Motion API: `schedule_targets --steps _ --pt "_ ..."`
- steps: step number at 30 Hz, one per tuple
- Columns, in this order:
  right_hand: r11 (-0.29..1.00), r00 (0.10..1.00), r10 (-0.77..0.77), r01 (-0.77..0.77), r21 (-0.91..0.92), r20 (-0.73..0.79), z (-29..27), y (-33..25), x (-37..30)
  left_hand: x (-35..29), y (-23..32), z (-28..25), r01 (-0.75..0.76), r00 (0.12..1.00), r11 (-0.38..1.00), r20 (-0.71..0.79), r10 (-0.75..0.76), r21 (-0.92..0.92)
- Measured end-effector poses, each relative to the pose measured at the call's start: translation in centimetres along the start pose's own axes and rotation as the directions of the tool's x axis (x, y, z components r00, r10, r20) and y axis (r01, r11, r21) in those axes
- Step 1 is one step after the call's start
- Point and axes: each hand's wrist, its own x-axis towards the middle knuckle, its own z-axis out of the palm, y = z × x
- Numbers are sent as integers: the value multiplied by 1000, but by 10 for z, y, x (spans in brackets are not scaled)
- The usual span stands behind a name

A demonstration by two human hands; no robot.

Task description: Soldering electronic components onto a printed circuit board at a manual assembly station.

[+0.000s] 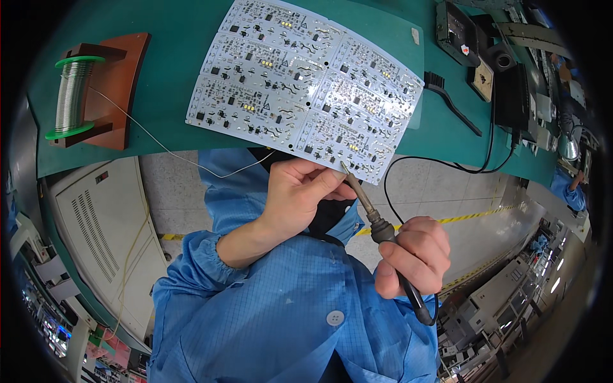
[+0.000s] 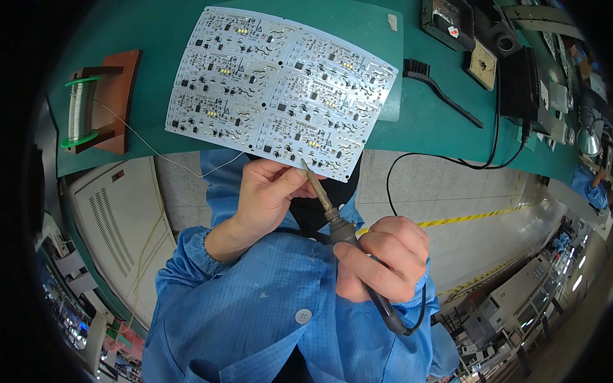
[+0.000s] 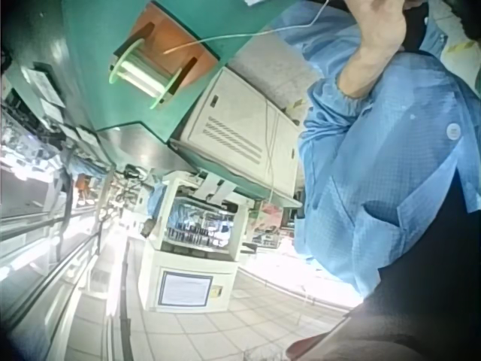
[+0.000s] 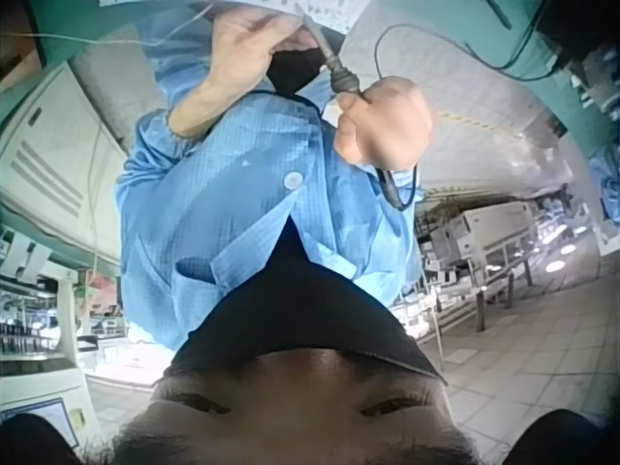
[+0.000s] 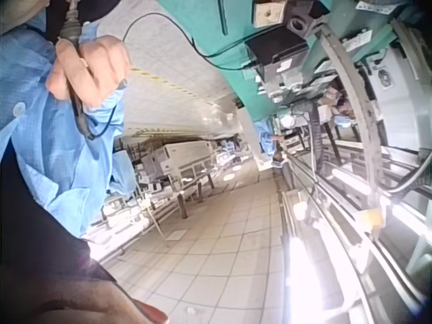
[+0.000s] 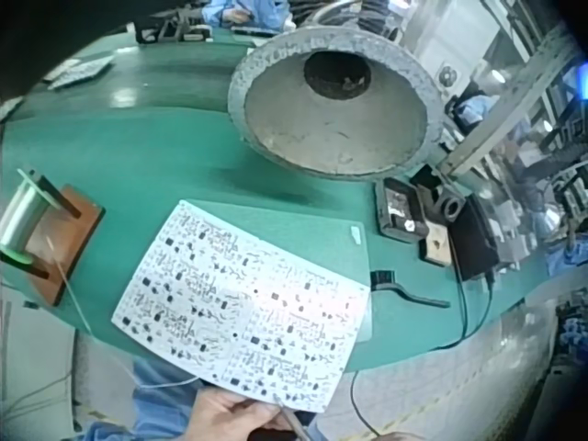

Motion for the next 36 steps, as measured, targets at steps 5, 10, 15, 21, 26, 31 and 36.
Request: schedule_targets --steps 5,10,15,21,26,31,36 --pt "1000 1000 -14 14 3 -5 1 0 0 0 1 1 35 999 999 -4 -35 -35" --pt "1000 1000 -16 16 -1 -9 1 0 0 0 1 1 42 999 999 -4 -42 -26" --pt "1000 1000 -6 6 -10 -1 1 -1 0 -1 1 1 45 999 998 -1 -45 -41" --pt "1000 1000 -7 7 -12 -10 2 -1 -1 -1 0 0 48 999 998 1 -48 -47" --pt "1000 1000 -12 12 -6 -8 1 0 -1 0 1 1 36 999 999 -1 -36 -36" --pt "1000 1000 -24 24 -2 -12 2 1 -2 0 -1 0 0 1000 999 -8 0 -33" --pt "1000 1000 -18 18 -1 -7 1 1 -1 -1 2 2 22 1000 1000 -11 -22 -18"
